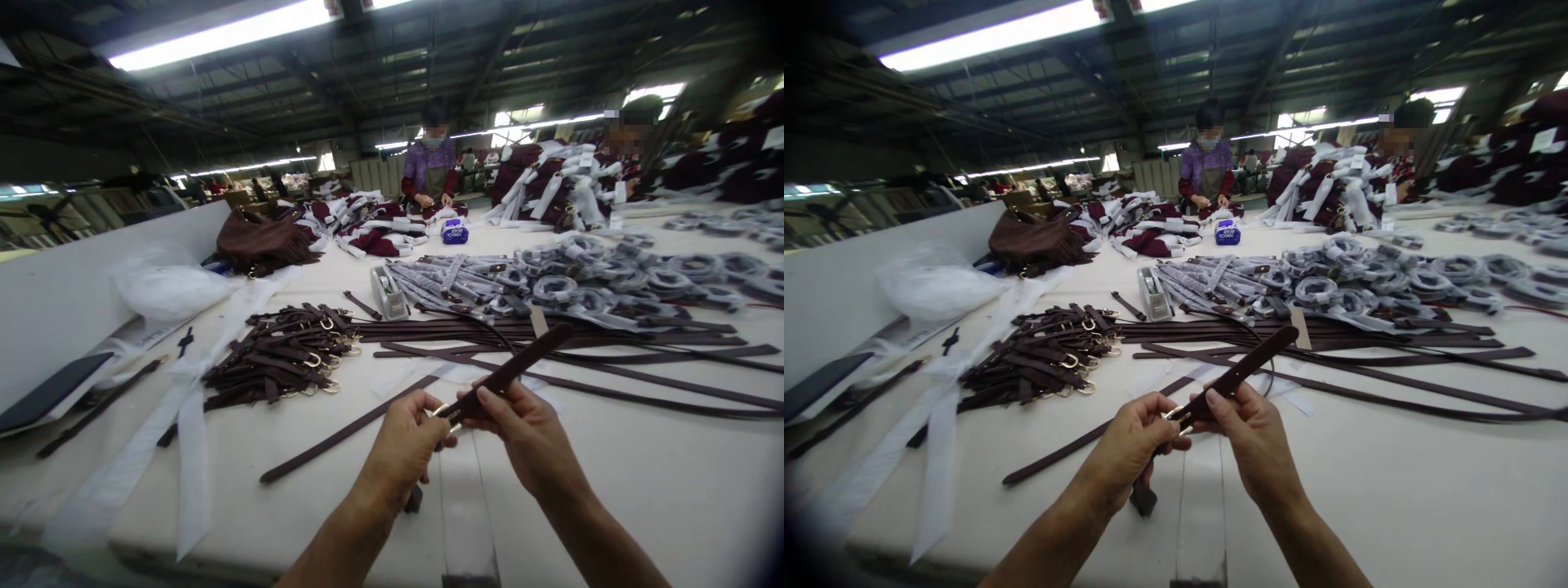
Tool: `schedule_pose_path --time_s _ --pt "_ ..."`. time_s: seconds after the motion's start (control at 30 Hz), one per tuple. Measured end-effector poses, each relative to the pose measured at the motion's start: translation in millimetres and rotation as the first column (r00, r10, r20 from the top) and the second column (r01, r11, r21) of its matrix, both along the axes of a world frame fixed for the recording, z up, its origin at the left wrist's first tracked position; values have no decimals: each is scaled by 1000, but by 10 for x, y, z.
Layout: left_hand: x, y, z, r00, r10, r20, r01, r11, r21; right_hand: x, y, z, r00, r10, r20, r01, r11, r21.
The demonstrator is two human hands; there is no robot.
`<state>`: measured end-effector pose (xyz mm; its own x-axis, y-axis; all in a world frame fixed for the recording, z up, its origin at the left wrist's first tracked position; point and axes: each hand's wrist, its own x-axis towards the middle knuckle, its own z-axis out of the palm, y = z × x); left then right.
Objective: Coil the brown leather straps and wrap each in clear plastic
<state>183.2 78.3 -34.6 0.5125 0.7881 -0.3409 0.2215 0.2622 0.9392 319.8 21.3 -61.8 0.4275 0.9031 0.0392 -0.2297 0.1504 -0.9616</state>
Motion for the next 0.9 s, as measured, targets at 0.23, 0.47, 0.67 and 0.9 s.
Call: schedule_pose_path --time_s 0.23,0.47,0.67,0.9 --pt "98 -17 -59 997 11 72 -15 998 58 -122 -155 -4 523 -388 759 185 921 344" --pt "94 -29 -88 997 20 69 -25 997 69 -84 -84 15 690 -214 691 203 974 99" --pt "120 -50 -119 976 123 178 -126 992 3 -112 -72 -129 914 -208 349 203 978 49" --pt "144 -68 -156 950 202 239 -192 979 -64 -101 33 -155 949 -32 -314 35 999 5"
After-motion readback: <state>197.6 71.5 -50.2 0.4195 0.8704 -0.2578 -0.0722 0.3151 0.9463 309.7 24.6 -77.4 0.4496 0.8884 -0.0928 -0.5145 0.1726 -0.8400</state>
